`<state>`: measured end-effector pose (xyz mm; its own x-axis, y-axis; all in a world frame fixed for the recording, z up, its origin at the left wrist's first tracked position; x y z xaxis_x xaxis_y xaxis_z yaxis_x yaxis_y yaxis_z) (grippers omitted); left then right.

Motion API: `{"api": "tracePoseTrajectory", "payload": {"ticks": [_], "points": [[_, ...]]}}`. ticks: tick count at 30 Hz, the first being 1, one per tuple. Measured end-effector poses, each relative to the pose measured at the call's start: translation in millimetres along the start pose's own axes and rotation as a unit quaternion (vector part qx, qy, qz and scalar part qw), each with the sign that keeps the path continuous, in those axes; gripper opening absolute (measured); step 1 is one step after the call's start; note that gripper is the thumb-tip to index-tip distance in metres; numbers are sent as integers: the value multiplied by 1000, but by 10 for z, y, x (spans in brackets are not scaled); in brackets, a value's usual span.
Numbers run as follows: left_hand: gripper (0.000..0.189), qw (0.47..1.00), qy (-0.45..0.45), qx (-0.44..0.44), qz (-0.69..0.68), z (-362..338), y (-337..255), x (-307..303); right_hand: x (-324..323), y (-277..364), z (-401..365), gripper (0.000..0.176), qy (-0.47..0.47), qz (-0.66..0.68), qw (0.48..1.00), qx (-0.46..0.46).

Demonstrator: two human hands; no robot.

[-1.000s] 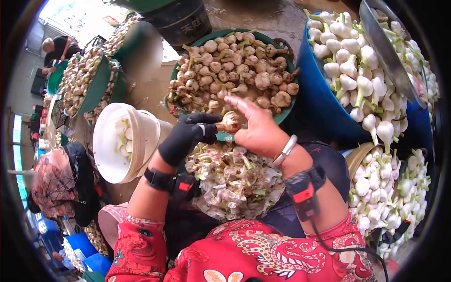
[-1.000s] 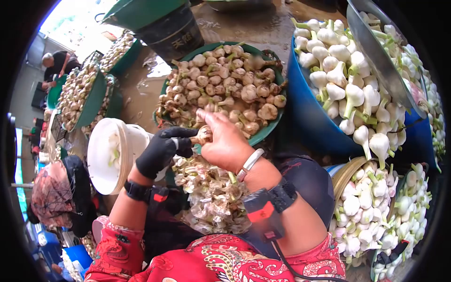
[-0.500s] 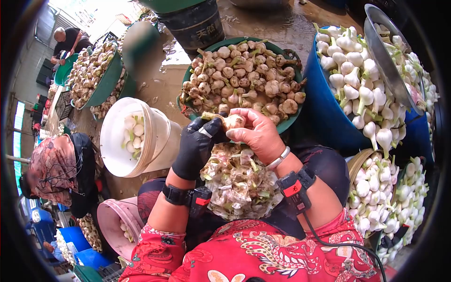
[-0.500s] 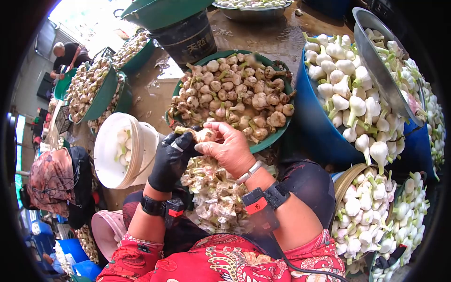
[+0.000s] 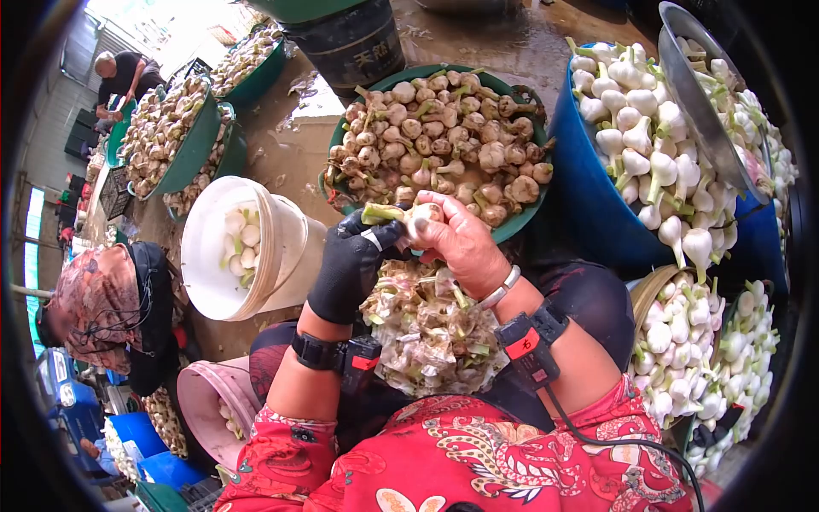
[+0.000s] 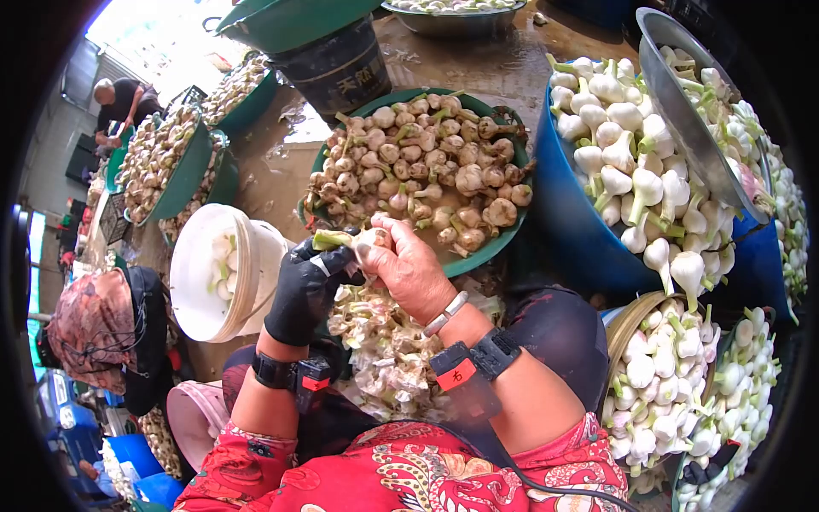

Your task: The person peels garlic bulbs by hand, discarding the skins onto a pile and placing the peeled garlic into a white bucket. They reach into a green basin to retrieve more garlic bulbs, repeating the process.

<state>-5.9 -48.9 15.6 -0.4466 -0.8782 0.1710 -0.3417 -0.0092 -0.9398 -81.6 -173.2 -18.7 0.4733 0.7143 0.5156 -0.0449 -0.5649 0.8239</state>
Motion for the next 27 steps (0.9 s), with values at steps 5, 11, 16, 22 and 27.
{"api": "tracePoseTrajectory", "payload": {"ticks": [5,11,16,22,27], "points": [[23,979,3,124,162,75,97,-164,-68,-41,-20,31,128,36,957,259],[24,993,-8,44,110,78,147,-167,-79,-83,-50,40,207,70,937,273],[23,952,2,108,286,137,162,-438,-110,50,2,43,143,93,961,219],[31,926,58,138,348,-29,121,-227,-80,71,76,56,31,119,990,61],[35,997,20,37,71,36,-11,-165,-5,122,28,59,8,11,999,-32]]}}
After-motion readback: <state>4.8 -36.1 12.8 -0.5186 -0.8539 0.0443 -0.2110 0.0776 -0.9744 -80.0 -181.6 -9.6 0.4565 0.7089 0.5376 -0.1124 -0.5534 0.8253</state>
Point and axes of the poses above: each hand's wrist, its own z-axis towards the middle knuckle, its own x-axis out of the palm, y = z × x, the point moved 3 cm from there along z, towards the middle knuckle, and after that the axes turned 11 degrees about -y, right-handed, at the moved point
